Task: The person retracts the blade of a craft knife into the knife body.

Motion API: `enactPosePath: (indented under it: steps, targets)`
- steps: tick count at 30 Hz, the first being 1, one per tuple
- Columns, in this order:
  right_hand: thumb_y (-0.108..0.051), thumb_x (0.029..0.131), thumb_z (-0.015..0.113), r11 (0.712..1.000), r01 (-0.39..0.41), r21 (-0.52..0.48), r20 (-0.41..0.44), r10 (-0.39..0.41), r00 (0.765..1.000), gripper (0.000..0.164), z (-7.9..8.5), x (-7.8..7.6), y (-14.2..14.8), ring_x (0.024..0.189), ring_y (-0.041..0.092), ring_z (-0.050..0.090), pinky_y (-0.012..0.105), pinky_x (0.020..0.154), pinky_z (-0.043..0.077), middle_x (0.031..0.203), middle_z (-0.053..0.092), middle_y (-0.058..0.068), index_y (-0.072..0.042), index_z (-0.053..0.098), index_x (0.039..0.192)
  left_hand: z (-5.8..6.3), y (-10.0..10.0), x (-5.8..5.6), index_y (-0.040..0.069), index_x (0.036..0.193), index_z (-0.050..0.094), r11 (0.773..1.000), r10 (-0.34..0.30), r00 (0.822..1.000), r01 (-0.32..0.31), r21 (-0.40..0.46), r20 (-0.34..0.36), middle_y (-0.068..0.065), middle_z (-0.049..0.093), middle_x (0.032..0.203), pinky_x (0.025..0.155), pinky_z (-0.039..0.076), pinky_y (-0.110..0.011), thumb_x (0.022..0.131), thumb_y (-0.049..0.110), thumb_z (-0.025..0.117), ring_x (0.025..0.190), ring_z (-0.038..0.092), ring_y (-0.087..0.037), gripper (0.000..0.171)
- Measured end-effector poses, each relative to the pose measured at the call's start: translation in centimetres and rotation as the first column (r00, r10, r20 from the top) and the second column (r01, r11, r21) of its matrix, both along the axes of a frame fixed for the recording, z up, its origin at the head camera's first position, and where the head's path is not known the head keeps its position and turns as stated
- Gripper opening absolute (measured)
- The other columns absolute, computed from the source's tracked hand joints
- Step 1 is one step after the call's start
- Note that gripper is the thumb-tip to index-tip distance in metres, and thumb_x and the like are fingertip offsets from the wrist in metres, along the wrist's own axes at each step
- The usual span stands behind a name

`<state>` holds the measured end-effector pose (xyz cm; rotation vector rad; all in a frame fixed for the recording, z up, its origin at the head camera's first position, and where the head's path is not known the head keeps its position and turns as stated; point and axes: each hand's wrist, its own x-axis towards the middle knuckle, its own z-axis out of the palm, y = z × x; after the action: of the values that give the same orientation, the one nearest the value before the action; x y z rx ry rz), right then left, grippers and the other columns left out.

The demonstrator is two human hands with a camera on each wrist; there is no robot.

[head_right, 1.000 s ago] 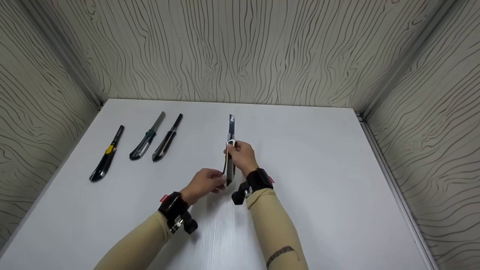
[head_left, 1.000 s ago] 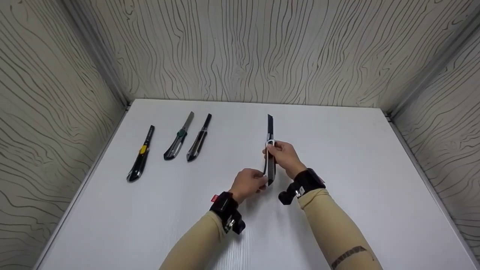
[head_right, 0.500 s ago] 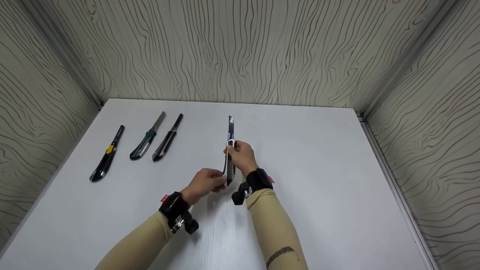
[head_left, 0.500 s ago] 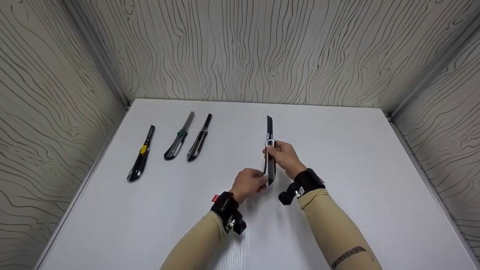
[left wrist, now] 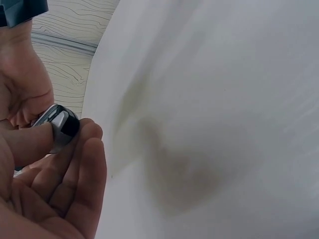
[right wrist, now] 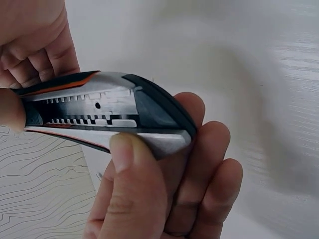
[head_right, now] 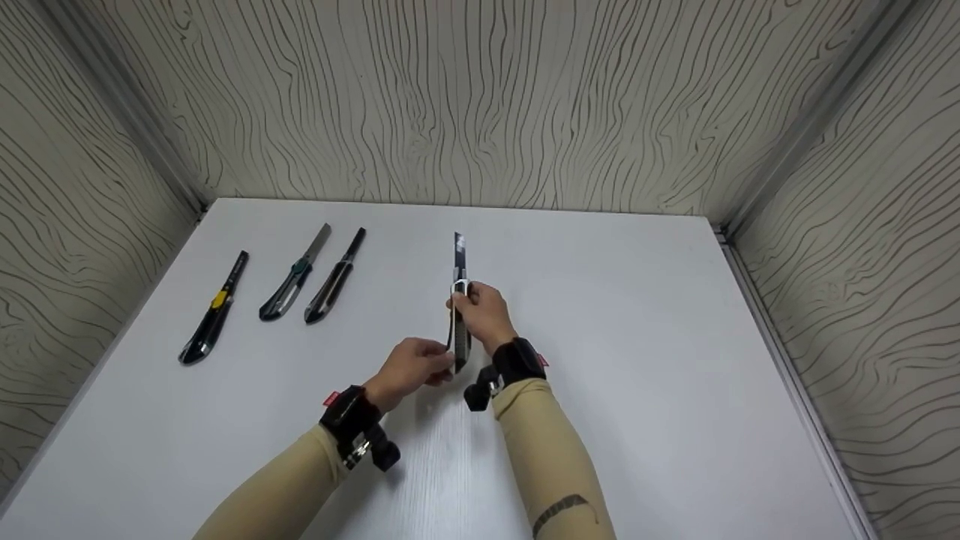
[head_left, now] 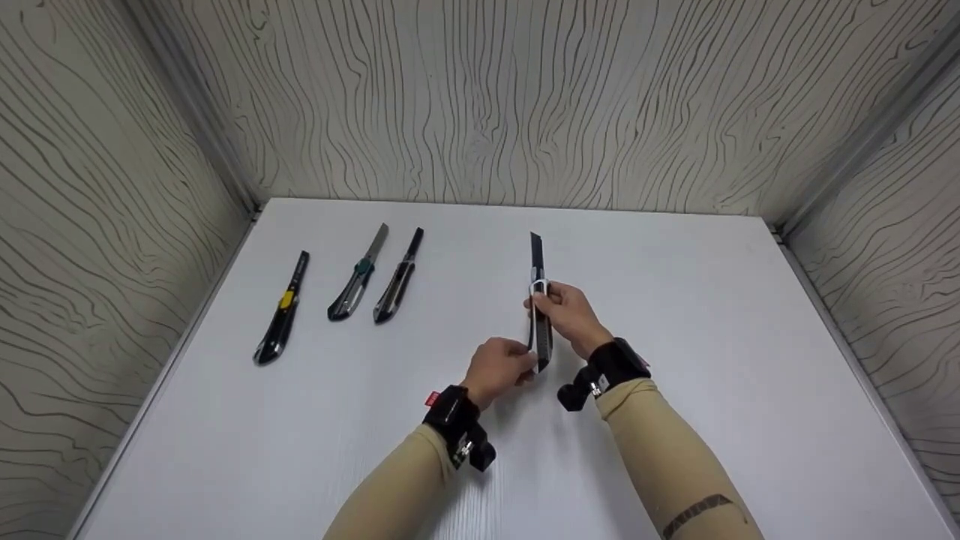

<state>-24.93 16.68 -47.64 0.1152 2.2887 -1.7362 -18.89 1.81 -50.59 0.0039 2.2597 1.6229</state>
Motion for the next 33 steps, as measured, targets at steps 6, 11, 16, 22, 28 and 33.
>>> enactPosePath:
  steps: [6, 11, 16, 22, 28, 33]
  targets:
    - [-0.015, 0.102, 0.048, 1.000, -0.017, -0.015, -0.007, 0.017, 1.000, 0.030, -0.2, 0.0, 0.0, 0.099, 0.015, 0.059, 0.027, 0.088, 0.044, 0.114, 0.067, 0.015, 0.003, 0.054, 0.126, 0.1, 0.0, -0.1, 0.002, 0.094, 0.075, 0.999, 0.016, 1.000, -0.017, 0.028, 0.015, -0.005, 0.070, 0.073, 0.058, 0.049, -0.020, 0.092, 0.016, 0.063, 0.064, 0.062, -0.011, 0.018]
    - [-0.016, 0.103, 0.048, 1.000, -0.016, -0.022, -0.012, 0.016, 1.000, 0.030, -0.3, 0.0, 0.2, 0.104, 0.017, 0.058, 0.030, 0.093, 0.043, 0.116, 0.066, 0.015, 0.003, 0.054, 0.125, 0.2, 0.1, -0.1, 0.001, 0.096, 0.074, 0.998, 0.019, 0.999, -0.021, 0.062, 0.040, -0.005, 0.069, 0.076, 0.060, 0.050, -0.020, 0.093, 0.015, 0.062, 0.067, 0.062, -0.011, 0.018]
    - [-0.018, 0.103, 0.047, 0.999, -0.019, -0.043, -0.003, 0.019, 1.000, 0.031, -0.5, 0.2, 0.4, 0.099, 0.015, 0.059, 0.030, 0.093, 0.044, 0.117, 0.066, 0.015, 0.003, 0.053, 0.126, 0.2, 0.1, -0.1, 0.001, 0.101, 0.074, 0.999, 0.015, 1.000, -0.016, 0.030, 0.026, -0.004, 0.070, 0.077, 0.060, 0.050, -0.020, 0.093, 0.015, 0.062, 0.067, 0.061, -0.010, 0.019]
    - [-0.027, 0.103, 0.048, 0.998, -0.007, -0.064, 0.005, 0.007, 1.000, 0.037, -0.7, 0.4, 0.5, 0.091, 0.012, 0.061, 0.026, 0.084, 0.050, 0.110, 0.068, 0.011, 0.004, 0.056, 0.122, 0.5, -0.2, -0.3, 0.002, 0.105, 0.073, 1.000, 0.008, 1.000, -0.008, -0.009, -0.007, -0.004, 0.070, 0.077, 0.060, 0.050, -0.020, 0.094, 0.017, 0.062, 0.068, 0.062, -0.011, 0.021]
    - [-0.031, 0.102, 0.049, 0.996, -0.006, -0.087, 0.009, 0.007, 1.000, 0.036, -1.0, 0.7, 0.4, 0.083, 0.011, 0.064, 0.024, 0.075, 0.054, 0.099, 0.069, 0.008, 0.002, 0.061, 0.113, 0.5, -0.4, -0.3, 0.002, 0.103, 0.073, 1.000, 0.006, 0.999, -0.007, -0.027, -0.036, -0.005, 0.071, 0.076, 0.059, 0.048, -0.020, 0.093, 0.016, 0.062, 0.066, 0.061, -0.011, 0.020]
    - [-0.031, 0.102, 0.050, 0.995, -0.003, -0.104, 0.030, 0.007, 1.000, 0.038, -1.0, 0.8, 0.3, 0.082, 0.011, 0.065, 0.026, 0.074, 0.055, 0.098, 0.068, 0.007, 0.003, 0.060, 0.115, 0.2, -0.4, -0.1, 0.001, 0.108, 0.071, 1.000, 0.013, 1.000, -0.013, -0.015, -0.016, -0.005, 0.071, 0.080, 0.061, 0.049, -0.021, 0.094, 0.016, 0.062, 0.069, 0.062, -0.011, 0.023]
